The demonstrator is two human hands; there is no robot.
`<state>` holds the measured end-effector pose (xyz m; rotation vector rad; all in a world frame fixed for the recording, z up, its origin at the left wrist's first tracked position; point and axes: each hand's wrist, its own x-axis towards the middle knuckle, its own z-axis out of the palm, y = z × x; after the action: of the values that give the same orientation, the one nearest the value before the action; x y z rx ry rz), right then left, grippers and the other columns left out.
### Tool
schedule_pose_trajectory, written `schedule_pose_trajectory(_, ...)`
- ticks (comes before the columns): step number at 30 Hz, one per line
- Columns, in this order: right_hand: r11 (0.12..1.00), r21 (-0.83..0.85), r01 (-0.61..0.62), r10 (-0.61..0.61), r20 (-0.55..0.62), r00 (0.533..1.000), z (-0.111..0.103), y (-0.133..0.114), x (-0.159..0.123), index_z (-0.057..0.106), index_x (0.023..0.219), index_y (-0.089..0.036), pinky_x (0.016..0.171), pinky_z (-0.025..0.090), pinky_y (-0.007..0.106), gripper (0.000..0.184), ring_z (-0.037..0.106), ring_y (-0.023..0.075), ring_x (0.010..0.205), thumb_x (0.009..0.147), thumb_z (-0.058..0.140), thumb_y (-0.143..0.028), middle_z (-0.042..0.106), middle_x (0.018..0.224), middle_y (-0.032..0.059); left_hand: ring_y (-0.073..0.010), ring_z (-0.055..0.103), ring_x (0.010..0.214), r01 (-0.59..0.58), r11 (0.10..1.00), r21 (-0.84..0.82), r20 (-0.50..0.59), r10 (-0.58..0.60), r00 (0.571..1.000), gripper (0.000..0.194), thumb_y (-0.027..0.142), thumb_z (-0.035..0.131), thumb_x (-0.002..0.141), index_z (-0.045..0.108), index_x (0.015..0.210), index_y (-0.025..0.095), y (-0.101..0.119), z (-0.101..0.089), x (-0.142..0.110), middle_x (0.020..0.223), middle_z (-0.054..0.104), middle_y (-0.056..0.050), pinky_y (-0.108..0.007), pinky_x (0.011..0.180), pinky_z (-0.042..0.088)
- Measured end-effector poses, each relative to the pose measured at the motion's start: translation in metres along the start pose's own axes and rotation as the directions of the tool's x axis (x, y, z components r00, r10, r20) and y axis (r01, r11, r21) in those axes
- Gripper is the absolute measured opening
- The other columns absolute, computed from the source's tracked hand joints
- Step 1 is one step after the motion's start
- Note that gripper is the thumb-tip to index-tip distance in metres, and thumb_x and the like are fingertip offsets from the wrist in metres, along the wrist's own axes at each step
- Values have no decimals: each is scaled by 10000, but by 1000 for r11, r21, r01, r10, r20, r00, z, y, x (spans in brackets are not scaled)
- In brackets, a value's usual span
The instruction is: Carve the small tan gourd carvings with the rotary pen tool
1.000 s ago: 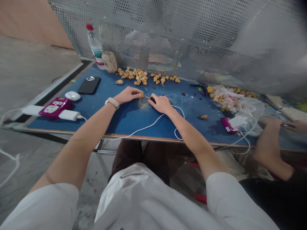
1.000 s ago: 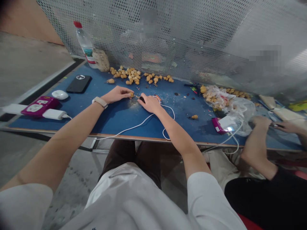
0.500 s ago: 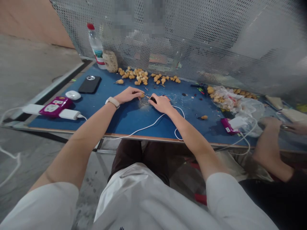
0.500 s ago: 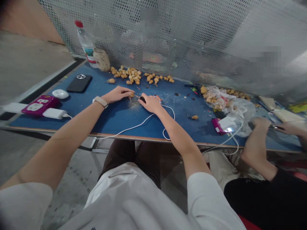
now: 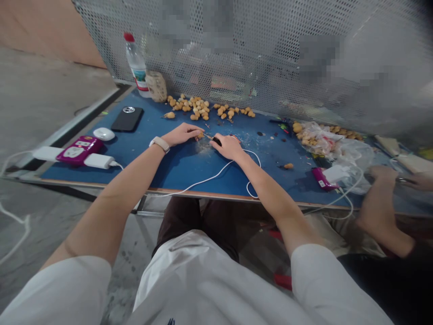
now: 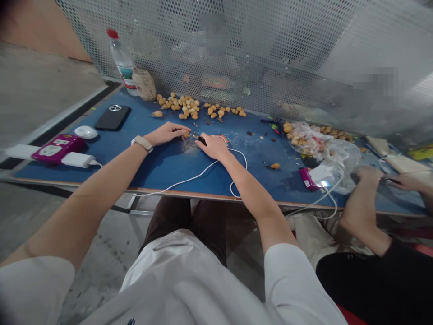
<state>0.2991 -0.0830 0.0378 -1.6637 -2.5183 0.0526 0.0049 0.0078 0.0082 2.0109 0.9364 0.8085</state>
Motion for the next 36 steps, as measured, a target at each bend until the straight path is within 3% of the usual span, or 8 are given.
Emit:
schedule_pose_trajectory(4, 1000, -5, -16, 16, -7, 1000, -3, -4, -2, 789, 1559, -220, 1082, 586, 470, 488, 881, 433, 1368, 1379, 447, -518, 951, 1466, 218, -291, 849, 1019, -2, 1000, 3, -3, 2, 1000, 721, 777, 874, 1092, 1014, 1442, 162, -3, 1, 1, 1104, 964, -145, -454, 1102, 716)
schedule_pose_trajectory(10, 999, -11, -32, 32, -15, 999, -7, -8, -5, 783, 1566, -234, 1080, 588, 462, 438, 884, 437, 1371, 1370, 495, -500, 956, 1457, 206, -293, 849, 1024, -15, 1000, 22, 2, 15, 1000, 691, 801, 871, 1098, 1028, 1345, 175, -3, 0, 2, 1070, 959, -137, -452, 1112, 711)
schedule_pose_trajectory(36, 1000, -19, -23, 23, -30, 999, 2, -4, -1, 746, 1591, -231, 1029, 574, 453, 440, 884, 443, 1335, 1359, 529, -535, 959, 1441, 202, -291, 838, 1010, -17, 999, 31, 4, 17, 1000, 716, 846, 844, 1098, 1012, 1253, 167, -1, 1, 2, 1059, 941, -141, -451, 1096, 695)
